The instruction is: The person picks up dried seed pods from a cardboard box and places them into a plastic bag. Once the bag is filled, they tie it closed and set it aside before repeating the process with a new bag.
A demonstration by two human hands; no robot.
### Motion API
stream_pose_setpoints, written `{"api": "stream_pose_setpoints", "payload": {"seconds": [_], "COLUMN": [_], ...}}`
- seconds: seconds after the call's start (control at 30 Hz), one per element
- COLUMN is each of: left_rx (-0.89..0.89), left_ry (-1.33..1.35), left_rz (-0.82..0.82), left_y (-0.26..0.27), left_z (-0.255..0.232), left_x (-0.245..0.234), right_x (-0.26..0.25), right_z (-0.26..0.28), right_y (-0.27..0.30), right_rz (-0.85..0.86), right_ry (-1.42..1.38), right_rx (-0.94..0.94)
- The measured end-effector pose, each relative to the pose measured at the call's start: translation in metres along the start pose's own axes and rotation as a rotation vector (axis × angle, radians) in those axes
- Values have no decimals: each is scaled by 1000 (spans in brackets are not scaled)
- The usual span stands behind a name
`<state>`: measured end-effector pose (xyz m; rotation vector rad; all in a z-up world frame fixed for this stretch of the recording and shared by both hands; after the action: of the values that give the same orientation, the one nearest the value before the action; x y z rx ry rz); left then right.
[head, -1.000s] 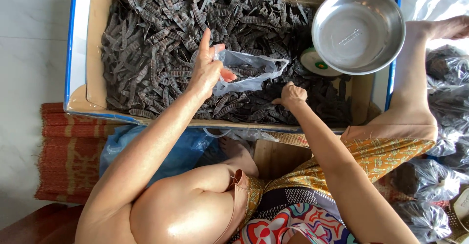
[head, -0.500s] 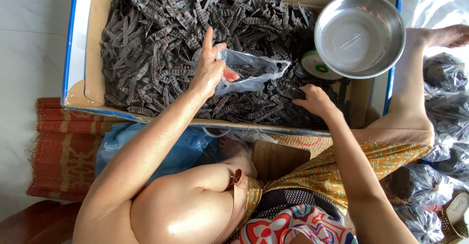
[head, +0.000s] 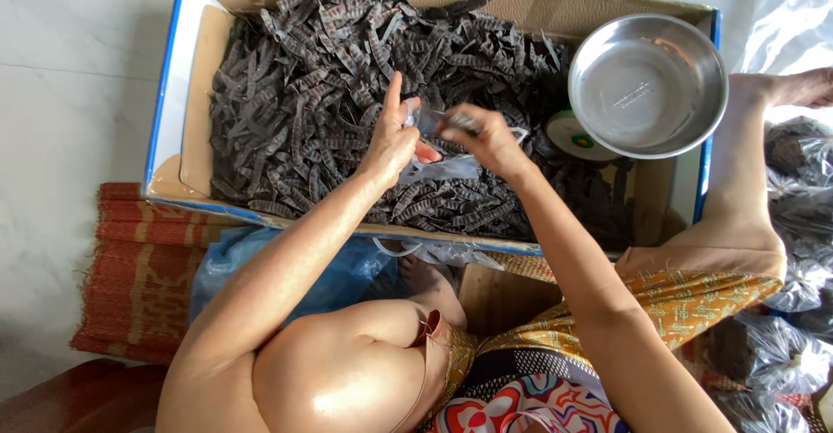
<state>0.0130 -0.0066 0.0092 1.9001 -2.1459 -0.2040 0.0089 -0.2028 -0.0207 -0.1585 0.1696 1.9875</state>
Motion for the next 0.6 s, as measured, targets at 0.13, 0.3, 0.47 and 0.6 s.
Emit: {"api": "stream_pose_setpoints", "payload": {"seconds": [0.13, 0.3, 0.47, 0.6], "left_rx": [18, 41, 61, 64], "left_ry": [23, 27, 86, 60], "left_rz": [-7, -22, -33, -55], "left_y": [0, -2, 0, -1], "left_z": [3, 13, 8, 5], "left_x": [-6, -11, -16, -11], "right_x": [14, -12, -66, -42], "right_z": [-9, 3, -70, -187], "right_y": [-5, 22, 70, 64], "right_rz": [35, -134, 220, 68], "right_ry": [488, 216, 319, 1000], "right_rx": [-122, 18, 442, 499]}}
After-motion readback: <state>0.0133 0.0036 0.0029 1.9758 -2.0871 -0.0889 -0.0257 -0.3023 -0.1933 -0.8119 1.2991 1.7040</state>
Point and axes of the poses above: each hand's wrist, its own y-axis away from the middle knuckle, its own x-axis out of the palm, z = x × y, the point moved 2 cm from there along -y, towards the middle knuckle, and after that the axes turned 8 degrees about x, right-handed, at the moved point
